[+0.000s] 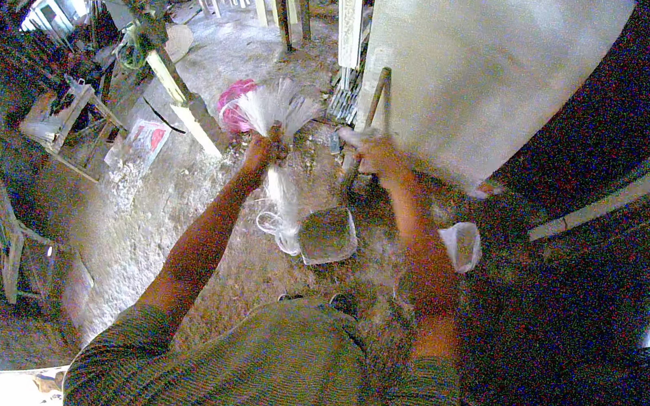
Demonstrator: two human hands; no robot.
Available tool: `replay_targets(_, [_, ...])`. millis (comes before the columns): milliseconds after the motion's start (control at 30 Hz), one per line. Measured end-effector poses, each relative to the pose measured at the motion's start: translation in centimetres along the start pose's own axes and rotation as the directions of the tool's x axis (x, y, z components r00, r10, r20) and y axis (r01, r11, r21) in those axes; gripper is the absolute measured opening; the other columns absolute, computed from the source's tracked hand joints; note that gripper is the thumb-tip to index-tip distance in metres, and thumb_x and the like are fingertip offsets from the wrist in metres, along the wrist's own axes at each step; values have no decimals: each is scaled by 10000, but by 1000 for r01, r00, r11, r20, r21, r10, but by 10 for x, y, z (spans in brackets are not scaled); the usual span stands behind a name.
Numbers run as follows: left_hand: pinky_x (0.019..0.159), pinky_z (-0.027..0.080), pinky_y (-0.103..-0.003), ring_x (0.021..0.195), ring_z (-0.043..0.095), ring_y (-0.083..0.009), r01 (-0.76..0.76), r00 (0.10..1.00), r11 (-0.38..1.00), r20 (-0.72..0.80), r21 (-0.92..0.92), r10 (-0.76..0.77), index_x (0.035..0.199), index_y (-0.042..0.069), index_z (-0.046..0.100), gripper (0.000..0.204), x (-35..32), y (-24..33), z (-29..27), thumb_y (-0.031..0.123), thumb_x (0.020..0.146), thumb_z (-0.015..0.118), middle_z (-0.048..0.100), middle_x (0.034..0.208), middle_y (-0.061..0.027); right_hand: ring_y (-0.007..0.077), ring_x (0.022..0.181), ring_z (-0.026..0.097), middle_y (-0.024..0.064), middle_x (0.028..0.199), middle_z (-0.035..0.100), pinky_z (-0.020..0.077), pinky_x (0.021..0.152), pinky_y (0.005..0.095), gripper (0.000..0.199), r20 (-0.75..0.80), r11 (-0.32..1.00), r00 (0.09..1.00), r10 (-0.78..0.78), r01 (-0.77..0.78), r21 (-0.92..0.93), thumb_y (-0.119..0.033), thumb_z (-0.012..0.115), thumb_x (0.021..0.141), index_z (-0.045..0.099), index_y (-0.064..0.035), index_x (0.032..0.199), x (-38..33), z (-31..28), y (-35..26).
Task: The person repeatedly pulls white cord from a pink bag, cuts it into short segments using a knife, and drops the pieces into a white bucket. The person continues this cycle of pulling, cutting, and dropping throughout the clip.
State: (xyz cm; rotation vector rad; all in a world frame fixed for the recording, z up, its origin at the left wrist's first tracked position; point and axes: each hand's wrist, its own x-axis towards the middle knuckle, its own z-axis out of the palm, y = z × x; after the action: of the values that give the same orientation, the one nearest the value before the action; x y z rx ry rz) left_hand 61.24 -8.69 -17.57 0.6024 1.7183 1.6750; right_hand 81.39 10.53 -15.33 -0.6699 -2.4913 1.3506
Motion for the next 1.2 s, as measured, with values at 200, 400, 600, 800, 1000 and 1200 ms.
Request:
replay_targets(200, [582, 467, -306, 625, 577, -164, -70, 955, 997, 289, -11, 70, 903, 29, 584, 503, -12, 11, 21, 506, 946, 431, 634, 771, -101, 180, 644, 654, 78, 798, 642, 514, 546, 320, 250, -217, 875, 969, 116, 3, 485, -112, 709, 774, 552, -29, 950, 35, 83, -30])
replay_targets(400, [735, 485, -329, 775, 612, -191, -186, 969, 955, 116, -230, 217, 1093, 16, 560, 413, -22, -2, -21, 390, 980, 427, 639, 998, -117, 160, 570, 648, 88, 767, 642, 503, 454, 274, 236, -390, 941, 921, 2, 131, 312, -99, 678, 799, 535, 7, 954, 24, 62, -30])
replay_targets(600, [904, 402, -376, 912, 549, -220, -262, 963, 944, -14, 203, 270, 1233, 22, 485, 506, -8, -15, -70, 446, 965, 420, 599, 1047, -112, 391, 871, 633, 246, 919, 628, 507, 771, 435, 408, -626, 983, 764, -158, 63, -171, -176, 709, 753, 518, 58, 1027, -6, 49, -41])
replay_targets(800, [839, 364, -348, 925, 467, -177, -217, 963, 961, -121, 171, 239, 1118, 15, 540, 466, 1, -7, -80, 439, 963, 427, 531, 1034, -71, 462, 974, 559, 298, 983, 597, 460, 861, 489, 526, -447, 944, 892, -60, -95, -316, -181, 747, 680, 507, 64, 1079, -1, 54, -24])
replay_targets(1000, [535, 297, -337, 601, 331, -113, -303, 890, 944, -316, 131, 330, 694, 58, 494, 426, 4, 17, -82, 399, 949, 473, 393, 649, 35, 451, 960, 564, 280, 957, 602, 469, 851, 481, 547, -528, 944, 849, -25, -153, -292, -217, 753, 685, 513, 57, 1094, 12, 69, -9])
replay_targets(1200, [694, 387, -296, 773, 454, -141, -177, 936, 979, -291, 104, 200, 946, 31, 597, 504, -2, 41, -100, 525, 906, 505, 530, 859, -15, 452, 1028, 530, 271, 1061, 571, 464, 864, 496, 599, -491, 898, 868, 79, -275, -343, -342, 735, 719, 512, 53, 1110, 15, 71, -17])
